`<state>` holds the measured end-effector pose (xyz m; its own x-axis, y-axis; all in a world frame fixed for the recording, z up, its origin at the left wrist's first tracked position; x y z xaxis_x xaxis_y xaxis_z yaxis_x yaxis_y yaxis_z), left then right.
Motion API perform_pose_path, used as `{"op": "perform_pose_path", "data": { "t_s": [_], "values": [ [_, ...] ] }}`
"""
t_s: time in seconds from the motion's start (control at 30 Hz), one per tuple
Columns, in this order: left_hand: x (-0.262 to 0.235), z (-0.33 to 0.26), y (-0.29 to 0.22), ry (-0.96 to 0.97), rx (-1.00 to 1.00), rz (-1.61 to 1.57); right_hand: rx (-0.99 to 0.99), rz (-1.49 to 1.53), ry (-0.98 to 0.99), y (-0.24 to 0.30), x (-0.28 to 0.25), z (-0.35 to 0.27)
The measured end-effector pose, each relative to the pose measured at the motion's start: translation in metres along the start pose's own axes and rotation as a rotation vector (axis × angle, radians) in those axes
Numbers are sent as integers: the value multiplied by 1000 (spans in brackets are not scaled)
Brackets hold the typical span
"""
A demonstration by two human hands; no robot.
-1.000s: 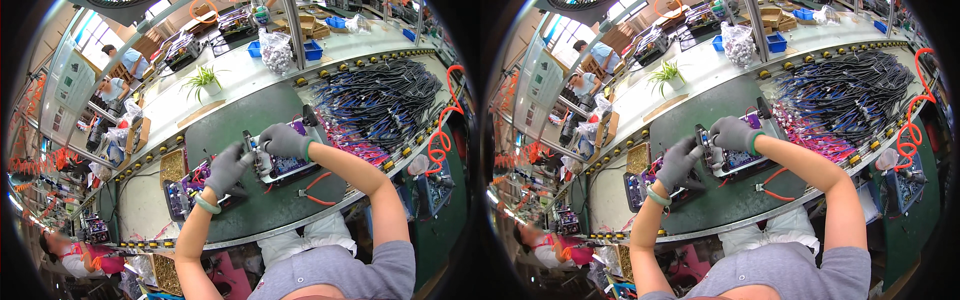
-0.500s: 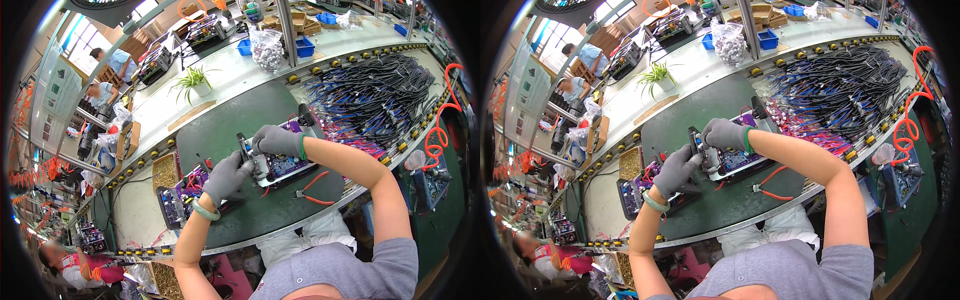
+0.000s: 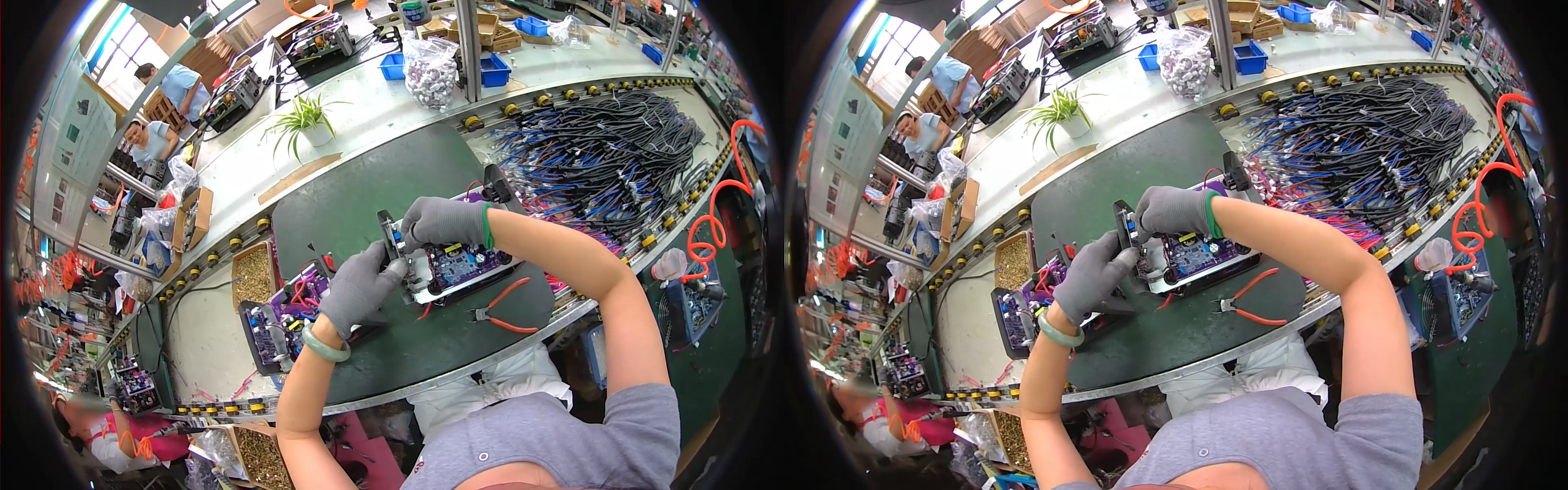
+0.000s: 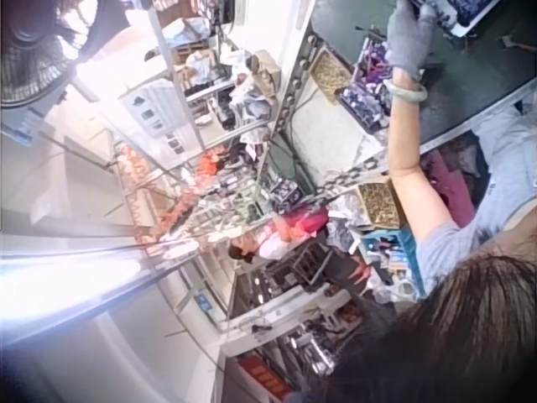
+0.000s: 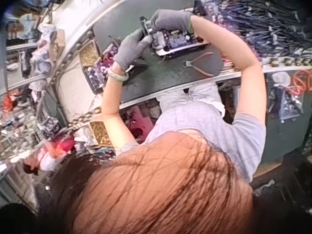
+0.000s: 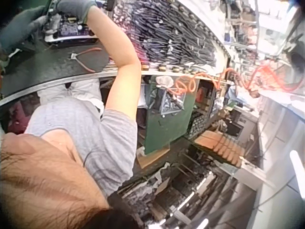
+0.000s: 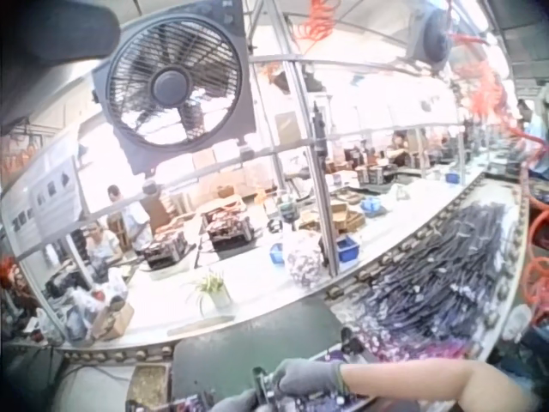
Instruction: The person assembles electronic components on a workbench, using a soldering iron to secure connections on a circuit board. They handle various wires and connectors, organizing them and attaching them to the board while wearing gloves.
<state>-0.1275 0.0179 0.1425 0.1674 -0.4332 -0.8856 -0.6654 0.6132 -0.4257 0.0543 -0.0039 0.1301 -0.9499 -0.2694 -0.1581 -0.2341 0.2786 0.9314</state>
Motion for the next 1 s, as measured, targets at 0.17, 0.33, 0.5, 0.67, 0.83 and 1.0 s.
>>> {"op": "perform_pose_path", "data": {
  "t_s": [0.17,0.33,0.5,0.67,0.83,1.0],
  "values": [
    [8,5,11,-64,41,-13,-149,-338,-224,3,20,-1],
    [6,-1,-3,-39,13,-251,-197,-667,-203,7,5,-13],
    [3,-7,-8,-65,101,-209,-590,-156,-483,-9,-66,-119],
    [2,-2,-15,-70,83,-249,134,-375,-602,-138,-139,-188],
    [3,-4,-13,-79,101,-243,493,-656,-612,-239,-138,-186],
    [6,-3,-9,-33,-6,-369,345,-659,-725,-265,-140,-123]
  ]
}}
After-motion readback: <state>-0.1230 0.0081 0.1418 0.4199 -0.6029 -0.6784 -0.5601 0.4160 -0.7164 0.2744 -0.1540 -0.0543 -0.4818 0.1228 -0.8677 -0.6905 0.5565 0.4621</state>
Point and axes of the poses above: each hand's wrist, its own z-axis towards the middle knuckle, its own x-axis out of the palm, y = z × x, the point moved 3 cm from there along z, towards the middle knuckle, and after that the axes turned 13 degrees about z, right-handed, at the moved point
